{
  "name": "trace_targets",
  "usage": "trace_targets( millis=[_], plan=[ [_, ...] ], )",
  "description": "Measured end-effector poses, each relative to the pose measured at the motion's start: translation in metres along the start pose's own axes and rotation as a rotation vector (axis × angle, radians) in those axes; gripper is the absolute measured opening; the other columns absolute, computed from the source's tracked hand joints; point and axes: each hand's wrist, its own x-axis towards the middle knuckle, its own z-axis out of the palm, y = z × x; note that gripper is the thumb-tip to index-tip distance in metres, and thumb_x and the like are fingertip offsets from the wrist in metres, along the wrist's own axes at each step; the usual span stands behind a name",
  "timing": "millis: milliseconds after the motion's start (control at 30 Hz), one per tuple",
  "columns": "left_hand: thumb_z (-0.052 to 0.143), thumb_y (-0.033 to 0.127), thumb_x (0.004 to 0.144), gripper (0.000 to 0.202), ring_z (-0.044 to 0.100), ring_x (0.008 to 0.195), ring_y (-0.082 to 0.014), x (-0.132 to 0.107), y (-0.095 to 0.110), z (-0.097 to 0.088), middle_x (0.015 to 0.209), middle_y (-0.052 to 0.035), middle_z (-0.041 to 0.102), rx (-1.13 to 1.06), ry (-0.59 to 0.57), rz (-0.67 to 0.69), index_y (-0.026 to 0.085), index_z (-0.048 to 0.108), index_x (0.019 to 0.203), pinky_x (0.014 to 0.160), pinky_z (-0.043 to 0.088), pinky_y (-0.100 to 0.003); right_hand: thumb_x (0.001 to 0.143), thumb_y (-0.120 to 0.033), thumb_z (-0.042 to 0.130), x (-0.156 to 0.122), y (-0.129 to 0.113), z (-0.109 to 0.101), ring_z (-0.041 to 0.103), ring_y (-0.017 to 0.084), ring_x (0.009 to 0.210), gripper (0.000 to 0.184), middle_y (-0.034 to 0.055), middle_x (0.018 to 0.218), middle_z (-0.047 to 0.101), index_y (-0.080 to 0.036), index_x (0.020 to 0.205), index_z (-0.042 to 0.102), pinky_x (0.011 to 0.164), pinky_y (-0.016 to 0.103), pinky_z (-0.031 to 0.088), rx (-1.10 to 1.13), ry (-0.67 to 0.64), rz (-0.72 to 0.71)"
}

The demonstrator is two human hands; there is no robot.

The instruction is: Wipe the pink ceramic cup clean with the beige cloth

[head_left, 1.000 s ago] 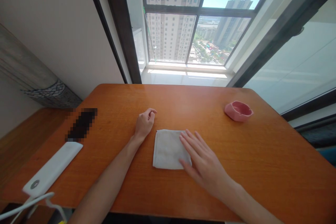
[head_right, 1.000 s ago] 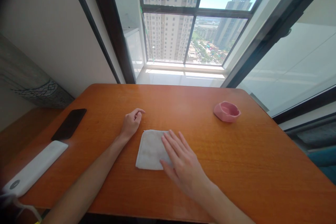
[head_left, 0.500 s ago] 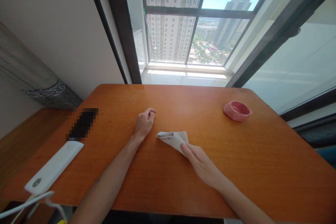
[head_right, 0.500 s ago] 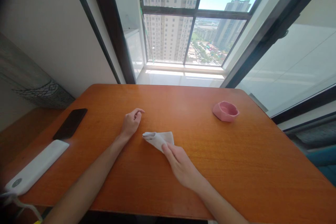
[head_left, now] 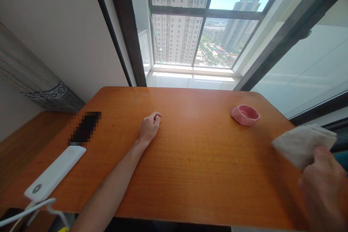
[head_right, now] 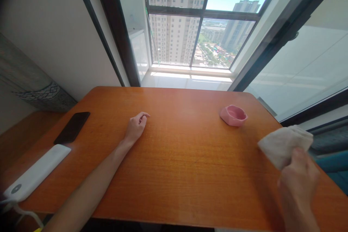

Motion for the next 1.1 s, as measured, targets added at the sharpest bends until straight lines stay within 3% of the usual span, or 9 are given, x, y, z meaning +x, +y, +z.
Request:
trace_targets(
  millis=[100, 167, 233, 367, 533, 667, 767, 967, 1100],
  plan=[
    [0.047, 0.035, 0.1, 0.037, 0.051, 0.057, -0.0154, 0.0, 0.001, -0.001, 0.059, 0.0035, 0.052, 0.004, 0.0, -0.001, 0.02, 0.08, 0.105, 0.062, 0.033, -0.029, 0.11, -0.059, 0.024, -0.007, 0.004, 0.0, 0.036, 0.045, 0.163, 0.073, 0.0178, 0.175, 0.041, -0.026, 0.175, 0.033, 0.127, 0.068, 0.035, -0.277, 0.005, -0.15],
    [0.046, 0.035, 0.1, 0.037, 0.051, 0.056, -0.0154, -0.001, 0.001, -0.001, 0.059, 0.0036, 0.051, 0.007, -0.002, -0.001, 0.02, 0.08, 0.105, 0.062, 0.033, -0.029, 0.111, -0.05, 0.021, -0.012, 0.014, 0.015, 0.034, 0.044, 0.164, 0.073, 0.0224, 0.174, 0.042, -0.016, 0.175, 0.029, 0.128, 0.068, 0.035, -0.431, -0.15, -0.355],
    [0.046, 0.035, 0.1, 0.037, 0.051, 0.057, -0.0155, -0.001, 0.001, -0.001, 0.059, 0.0033, 0.052, 0.01, -0.003, -0.001, 0.02, 0.08, 0.105, 0.063, 0.033, -0.029, 0.111, -0.044, 0.019, -0.018, 0.029, 0.034, 0.045, 0.051, 0.156, 0.072, 0.0273, 0.163, 0.055, -0.009, 0.172, 0.034, 0.118, 0.075, 0.041, -0.592, -0.321, -0.468],
    [0.046, 0.035, 0.1, 0.038, 0.052, 0.058, -0.0161, -0.001, 0.0, -0.001, 0.059, 0.003, 0.053, 0.015, -0.006, -0.003, 0.021, 0.08, 0.106, 0.062, 0.033, -0.029, 0.112, -0.042, 0.021, -0.024, 0.054, 0.055, 0.048, 0.052, 0.152, 0.069, 0.028, 0.166, 0.051, -0.003, 0.164, 0.045, 0.117, 0.074, 0.043, -0.801, -0.366, -0.485],
    [0.046, 0.036, 0.101, 0.037, 0.051, 0.057, -0.016, -0.001, -0.001, 0.001, 0.058, 0.0033, 0.052, 0.014, -0.012, -0.002, 0.021, 0.08, 0.105, 0.062, 0.031, -0.029, 0.112, -0.043, 0.026, -0.022, 0.053, 0.053, 0.046, 0.05, 0.155, 0.068, 0.0285, 0.167, 0.05, -0.004, 0.164, 0.046, 0.118, 0.074, 0.043, -0.791, -0.347, -0.469],
    [0.046, 0.035, 0.101, 0.037, 0.052, 0.058, -0.0159, -0.001, -0.001, 0.001, 0.06, 0.0028, 0.055, 0.017, -0.011, 0.001, 0.021, 0.08, 0.105, 0.064, 0.033, -0.029, 0.112, -0.046, 0.034, -0.021, 0.027, 0.065, 0.031, 0.049, 0.164, 0.072, 0.0294, 0.174, 0.039, -0.004, 0.17, 0.035, 0.123, 0.077, 0.035, -0.659, -0.313, -0.523],
    [0.046, 0.035, 0.101, 0.037, 0.053, 0.058, -0.016, 0.0, -0.001, 0.001, 0.062, 0.0022, 0.057, 0.02, -0.011, 0.0, 0.021, 0.08, 0.105, 0.064, 0.033, -0.029, 0.113, -0.043, 0.032, -0.027, -0.007, 0.09, 0.024, 0.044, 0.168, 0.068, 0.0245, 0.177, 0.036, -0.009, 0.171, 0.033, 0.128, 0.074, 0.032, -0.534, -0.425, -0.592],
    [0.047, 0.035, 0.101, 0.037, 0.054, 0.06, -0.0161, -0.001, -0.001, 0.0, 0.063, 0.0017, 0.059, 0.018, -0.01, -0.003, 0.021, 0.08, 0.106, 0.064, 0.035, -0.029, 0.115, -0.048, 0.031, -0.048, -0.092, 0.157, 0.027, 0.038, 0.169, 0.062, 0.0157, 0.178, 0.039, -0.019, 0.169, 0.042, 0.132, 0.07, 0.026, -0.354, -0.709, -0.697],
    [0.047, 0.034, 0.102, 0.036, 0.055, 0.06, -0.0162, -0.002, 0.001, -0.001, 0.063, 0.0018, 0.059, 0.028, -0.015, -0.003, 0.021, 0.08, 0.106, 0.064, 0.035, -0.029, 0.115, -0.041, 0.025, -0.055, -0.129, 0.191, 0.029, 0.038, 0.168, 0.061, 0.0176, 0.177, 0.039, -0.014, 0.168, 0.044, 0.133, 0.069, 0.025, -0.311, -0.768, -0.751]
  ],
)
